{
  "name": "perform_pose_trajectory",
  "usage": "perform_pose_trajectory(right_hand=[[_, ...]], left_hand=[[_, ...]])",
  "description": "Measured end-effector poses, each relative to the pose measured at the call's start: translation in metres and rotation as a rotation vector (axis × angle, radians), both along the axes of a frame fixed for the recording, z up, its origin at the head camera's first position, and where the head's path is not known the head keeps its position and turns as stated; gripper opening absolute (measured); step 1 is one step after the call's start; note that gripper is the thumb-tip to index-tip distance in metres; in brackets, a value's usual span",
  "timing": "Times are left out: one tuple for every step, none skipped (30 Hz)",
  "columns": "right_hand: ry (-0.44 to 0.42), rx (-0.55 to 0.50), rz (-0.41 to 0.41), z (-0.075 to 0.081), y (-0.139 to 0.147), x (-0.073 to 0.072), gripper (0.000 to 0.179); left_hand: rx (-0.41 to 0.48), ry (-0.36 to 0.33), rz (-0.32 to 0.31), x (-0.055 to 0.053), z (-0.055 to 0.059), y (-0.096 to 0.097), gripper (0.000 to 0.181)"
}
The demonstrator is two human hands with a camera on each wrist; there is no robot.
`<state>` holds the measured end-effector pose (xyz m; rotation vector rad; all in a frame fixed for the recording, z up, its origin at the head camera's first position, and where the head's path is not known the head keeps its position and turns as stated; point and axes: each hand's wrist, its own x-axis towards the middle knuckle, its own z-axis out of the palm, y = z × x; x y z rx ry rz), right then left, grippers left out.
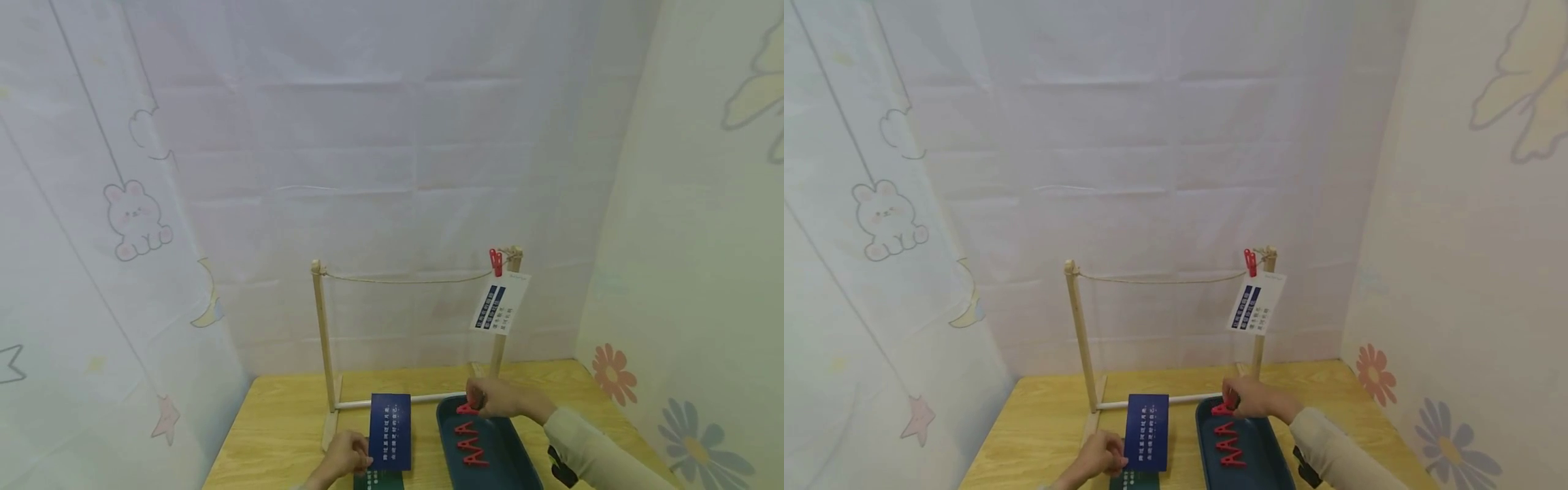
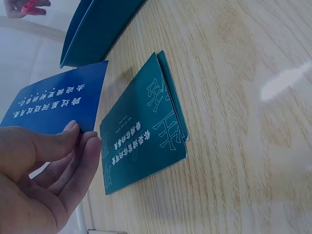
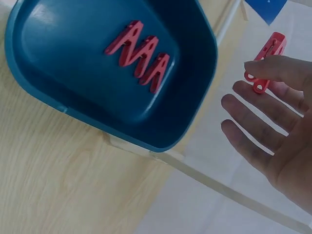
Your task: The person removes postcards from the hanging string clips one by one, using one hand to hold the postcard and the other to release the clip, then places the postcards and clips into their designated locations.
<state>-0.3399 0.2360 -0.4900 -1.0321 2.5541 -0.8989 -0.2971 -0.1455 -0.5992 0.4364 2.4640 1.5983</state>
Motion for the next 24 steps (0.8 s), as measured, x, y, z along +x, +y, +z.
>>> perform_pose_trajectory(right_hand=[[-0.010, 0.008, -0.007, -0.002, 0.000, 0.001, 0.029], [0.001, 0.025, -0.010, -0.004, 0.000, 0.002, 0.029], [0.013, 0.041, -0.015, -0.006, 0.000, 0.002, 0.030], [0.023, 0.058, -0.019, -0.007, 0.000, 0.004, 0.029], [0.047, 0.077, -0.019, -0.009, 0.000, 0.004, 0.028], [0.074, 0.091, -0.016, -0.012, 0.000, 0.004, 0.027], [0.103, 0.105, -0.013, -0.014, 0.000, 0.005, 0.027], [0.132, 0.118, -0.008, -0.017, 0.000, 0.006, 0.026], [0.152, 0.128, -0.003, -0.019, 0.001, 0.006, 0.026], [0.170, 0.136, 0.002, -0.022, 0.001, 0.006, 0.026], [0.188, 0.146, 0.002, -0.026, 0.002, 0.006, 0.026], [0.197, 0.149, -0.001, -0.029, 0.003, 0.006, 0.028], [0.205, 0.156, -0.004, -0.032, 0.003, 0.007, 0.028], [0.205, 0.161, -0.009, -0.035, 0.004, 0.006, 0.028], [0.206, 0.169, -0.016, -0.038, 0.005, 0.006, 0.028], [0.197, 0.169, -0.023, -0.040, 0.006, 0.007, 0.028], [0.189, 0.172, -0.030, -0.043, 0.006, 0.007, 0.029], [0.170, 0.172, -0.034, -0.045, 0.007, 0.008, 0.029], [0.154, 0.174, -0.036, -0.046, 0.007, 0.008, 0.029], [0.136, 0.178, -0.040, -0.048, 0.007, 0.009, 0.029], [0.116, 0.181, -0.044, -0.049, 0.006, 0.011, 0.029], [0.096, 0.182, -0.044, -0.050, 0.006, 0.012, 0.029], [0.084, 0.189, -0.045, -0.051, 0.006, 0.013, 0.029], [0.070, 0.190, -0.043, -0.052, 0.005, 0.013, 0.029]], left_hand=[[-0.006, -0.015, 0.003, 0.001, 0.000, 0.000, 0.018], [-0.003, -0.029, 0.002, 0.001, 0.000, -0.001, 0.018], [-0.003, -0.042, 0.004, 0.002, -0.001, -0.002, 0.019], [0.002, -0.045, 0.000, 0.003, -0.001, -0.003, 0.019], [0.006, -0.052, 0.002, 0.003, -0.002, -0.004, 0.018], [0.009, -0.057, 0.006, 0.003, -0.002, -0.005, 0.018], [0.008, -0.061, 0.011, 0.004, -0.003, -0.005, 0.018], [0.008, -0.063, 0.012, 0.004, -0.004, -0.007, 0.018], [0.006, -0.068, 0.016, 0.004, -0.004, -0.008, 0.018], [0.005, -0.072, 0.018, 0.004, -0.004, -0.008, 0.018], [0.001, -0.078, 0.023, 0.004, -0.005, -0.009, 0.018], [-0.005, -0.082, 0.025, 0.004, -0.006, -0.010, 0.018], [-0.009, -0.084, 0.023, 0.004, -0.006, -0.011, 0.018], [-0.008, -0.093, 0.023, 0.005, -0.007, -0.012, 0.017], [-0.006, -0.105, 0.024, 0.005, -0.007, -0.012, 0.017], [-0.008, -0.114, 0.024, 0.006, -0.008, -0.012, 0.018], [-0.016, -0.122, 0.022, 0.006, -0.009, -0.013, 0.018], [-0.021, -0.132, 0.017, 0.007, -0.009, -0.013, 0.019], [-0.032, -0.134, 0.011, 0.008, -0.010, -0.014, 0.019], [-0.042, -0.137, 0.004, 0.009, -0.010, -0.015, 0.018], [-0.053, -0.134, -0.008, 0.010, -0.011, -0.016, 0.018], [-0.065, -0.136, -0.016, 0.010, -0.011, -0.017, 0.017], [-0.073, -0.138, -0.025, 0.011, -0.012, -0.018, 0.016], [-0.078, -0.139, -0.034, 0.012, -0.012, -0.019, 0.015]])
